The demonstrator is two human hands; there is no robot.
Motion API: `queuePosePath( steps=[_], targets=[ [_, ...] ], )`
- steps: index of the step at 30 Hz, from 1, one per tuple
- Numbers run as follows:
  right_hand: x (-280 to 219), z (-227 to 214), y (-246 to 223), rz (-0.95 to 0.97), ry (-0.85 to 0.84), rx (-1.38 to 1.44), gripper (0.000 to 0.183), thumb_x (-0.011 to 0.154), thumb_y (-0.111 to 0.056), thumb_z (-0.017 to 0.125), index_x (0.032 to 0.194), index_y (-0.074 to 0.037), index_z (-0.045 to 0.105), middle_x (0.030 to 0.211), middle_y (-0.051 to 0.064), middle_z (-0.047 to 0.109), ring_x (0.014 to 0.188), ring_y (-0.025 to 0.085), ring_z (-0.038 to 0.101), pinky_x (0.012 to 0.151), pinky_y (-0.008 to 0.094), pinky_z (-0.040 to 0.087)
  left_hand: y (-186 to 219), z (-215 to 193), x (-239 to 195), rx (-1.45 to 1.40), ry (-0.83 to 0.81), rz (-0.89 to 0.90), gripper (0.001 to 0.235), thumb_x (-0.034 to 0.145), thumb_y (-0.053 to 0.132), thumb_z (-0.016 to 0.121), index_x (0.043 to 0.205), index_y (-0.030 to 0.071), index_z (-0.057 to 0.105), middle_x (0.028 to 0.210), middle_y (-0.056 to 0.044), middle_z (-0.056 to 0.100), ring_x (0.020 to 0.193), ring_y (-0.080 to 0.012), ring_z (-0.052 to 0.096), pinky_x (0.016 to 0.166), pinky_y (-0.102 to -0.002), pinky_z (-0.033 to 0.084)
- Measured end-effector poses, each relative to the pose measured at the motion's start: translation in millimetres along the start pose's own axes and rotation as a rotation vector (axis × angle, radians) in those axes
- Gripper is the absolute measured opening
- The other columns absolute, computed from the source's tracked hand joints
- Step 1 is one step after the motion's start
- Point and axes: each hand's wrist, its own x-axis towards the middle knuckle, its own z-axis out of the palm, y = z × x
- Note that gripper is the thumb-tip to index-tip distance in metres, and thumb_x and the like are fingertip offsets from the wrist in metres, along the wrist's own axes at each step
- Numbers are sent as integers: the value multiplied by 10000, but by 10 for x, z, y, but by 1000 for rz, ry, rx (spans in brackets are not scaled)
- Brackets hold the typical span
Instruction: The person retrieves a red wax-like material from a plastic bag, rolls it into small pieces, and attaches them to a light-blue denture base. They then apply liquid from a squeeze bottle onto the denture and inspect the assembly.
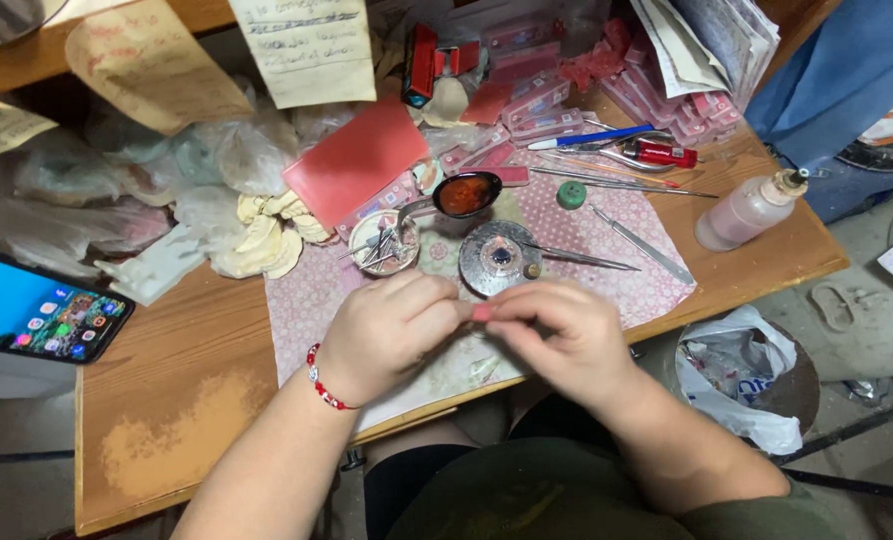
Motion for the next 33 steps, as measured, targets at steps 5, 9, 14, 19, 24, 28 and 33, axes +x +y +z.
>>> queuePosePath(
  steps=[5,9,14,19,24,28,33],
  targets=[
    [34,-271,545,5,108,-239,139,851,-95,853,972,-95,785,897,79,768,864,311,714,817,410,536,-70,-214,-21,-57,47,-85,117,995,225,682,1034,122,722,978,-52,702,856,-277,722,716,-369,587],
    [69,-134,549,88,154,-249,253,826,-141,900,993,-106,713,910,27,784,898,277,700,855,374,516,-174,-313,-82,-21,85,-187,126,961,195,729,1071,135,741,959,-21,704,824,-255,725,713,-359,586],
    [63,-157,564,242,139,-59,281,851,-18,829,1066,-38,648,932,94,787,893,189,735,882,326,521,-245,-327,-118,19,137,-235,140,960,200,749,1094,161,757,948,6,710,814,-227,732,715,-336,584],
    [13,-146,580,368,186,58,394,850,-4,835,1150,-62,586,1019,106,778,910,123,720,842,237,537,-237,-318,-115,-15,145,-231,127,940,145,763,1067,147,755,909,-7,703,775,-244,731,701,-345,591],
    [-9,-155,623,373,195,49,396,852,-34,849,1141,-67,581,1015,92,780,880,84,706,810,200,529,-241,-328,-115,-25,149,-240,132,937,136,769,1069,143,760,904,-4,706,778,-240,735,703,-342,595],
    [-17,-346,766,412,260,-28,437,870,-61,862,1180,-104,557,1051,37,768,808,3,606,754,91,455,-239,-337,-102,-17,145,-246,130,938,123,762,1067,140,761,885,-10,702,773,-241,730,698,-340,588],
    [8,-51,485,397,200,65,403,838,-27,862,1135,-88,596,1003,81,790,801,49,690,750,151,527,-244,-299,-109,-18,120,-245,106,946,124,751,1050,145,761,853,-6,700,756,-238,727,688,-337,584]
  ],
)
